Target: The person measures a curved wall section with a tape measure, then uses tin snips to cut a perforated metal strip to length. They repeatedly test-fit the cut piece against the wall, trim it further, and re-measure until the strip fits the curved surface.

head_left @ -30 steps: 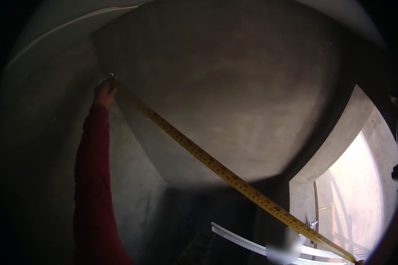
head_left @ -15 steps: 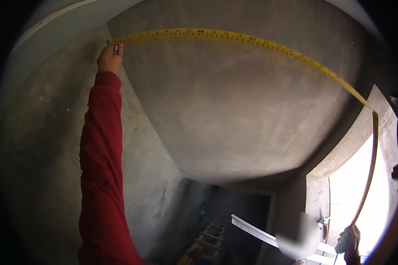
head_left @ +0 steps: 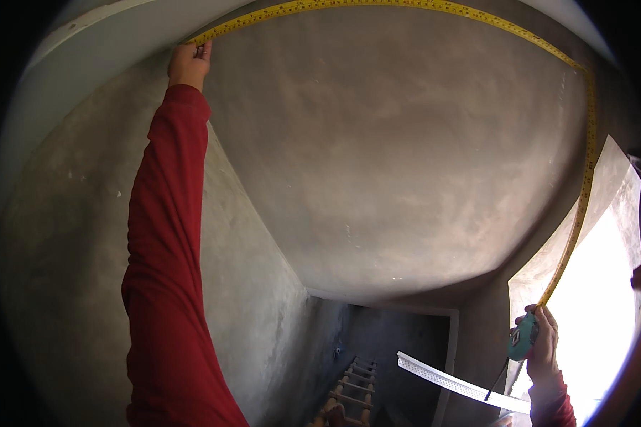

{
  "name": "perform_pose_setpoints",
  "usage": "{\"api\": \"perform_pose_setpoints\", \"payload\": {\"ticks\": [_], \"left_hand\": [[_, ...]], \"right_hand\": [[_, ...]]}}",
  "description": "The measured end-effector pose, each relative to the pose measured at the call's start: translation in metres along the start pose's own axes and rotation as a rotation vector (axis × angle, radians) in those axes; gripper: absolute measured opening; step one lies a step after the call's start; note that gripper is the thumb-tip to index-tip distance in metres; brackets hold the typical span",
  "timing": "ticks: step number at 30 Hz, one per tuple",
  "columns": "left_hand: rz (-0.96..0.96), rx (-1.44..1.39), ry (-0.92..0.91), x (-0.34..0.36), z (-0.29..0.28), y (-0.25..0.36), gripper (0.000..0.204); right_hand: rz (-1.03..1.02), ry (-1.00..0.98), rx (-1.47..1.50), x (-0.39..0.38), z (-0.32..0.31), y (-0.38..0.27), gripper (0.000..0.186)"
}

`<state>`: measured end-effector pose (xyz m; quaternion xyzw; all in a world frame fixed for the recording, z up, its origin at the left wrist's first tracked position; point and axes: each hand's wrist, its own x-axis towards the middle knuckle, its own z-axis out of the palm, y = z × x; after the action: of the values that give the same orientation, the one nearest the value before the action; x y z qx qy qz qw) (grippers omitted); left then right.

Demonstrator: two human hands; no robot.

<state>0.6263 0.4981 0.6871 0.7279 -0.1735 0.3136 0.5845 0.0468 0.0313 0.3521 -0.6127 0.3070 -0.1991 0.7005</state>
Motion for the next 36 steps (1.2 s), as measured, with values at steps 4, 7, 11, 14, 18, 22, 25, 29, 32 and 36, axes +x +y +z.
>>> {"api": "perform_pose_setpoints", "payload": {"ticks": [4, 7, 11, 14, 18, 22, 25, 29, 32, 36], "left_hand": [[0.186, 0.254, 0.076, 0.012, 0.003, -0.008, 0.033], [0.175, 0.482, 0.123, 0.009, -0.005, -0.003, 0.034], [0.261, 1.032, 0.201, 0.006, -0.02, -0.015, 0.037], [0.408, 0.975, 0.269, 0.018, -0.026, -0.054, 0.041], [0.621, 0.892, 0.223, 0.059, -0.057, -0.136, 0.051], [0.477, 0.805, 0.209, 0.09, -0.087, -0.218, 0.047], [0.464, 0.748, 0.021, 0.104, -0.099, -0.245, 0.052], [0.448, 0.661, 0.063, 0.083, -0.115, -0.273, 0.053], [0.467, 0.585, 0.029, 0.07, -0.118, -0.292, 0.052], [0.374, 0.613, 0.025, 0.061, -0.126, -0.306, 0.049]], "right_hand": [[-0.068, -0.023, -0.038, 0.004, 0.008, -0.003, 0.031], [-0.098, 0.125, -0.033, 0.009, 0.004, -0.009, 0.031], [-0.135, 0.211, -0.064, 0.003, -0.002, -0.019, 0.031], [-0.159, 0.185, -0.075, 0.004, -0.006, -0.019, 0.033], [-0.255, 0.195, -0.087, 0.022, -0.011, -0.007, 0.036], [-0.273, 0.276, -0.098, 0.054, -0.019, 0.009, 0.036], [-0.295, 0.303, -0.114, 0.079, -0.023, 0.008, 0.038], [-0.37, 0.391, -0.23, 0.103, -0.021, 0.0, 0.032], [-0.278, 0.457, -0.243, 0.108, -0.015, -0.005, 0.03], [-0.313, 0.532, -0.265, 0.11, -0.01, -0.018, 0.021]]}}
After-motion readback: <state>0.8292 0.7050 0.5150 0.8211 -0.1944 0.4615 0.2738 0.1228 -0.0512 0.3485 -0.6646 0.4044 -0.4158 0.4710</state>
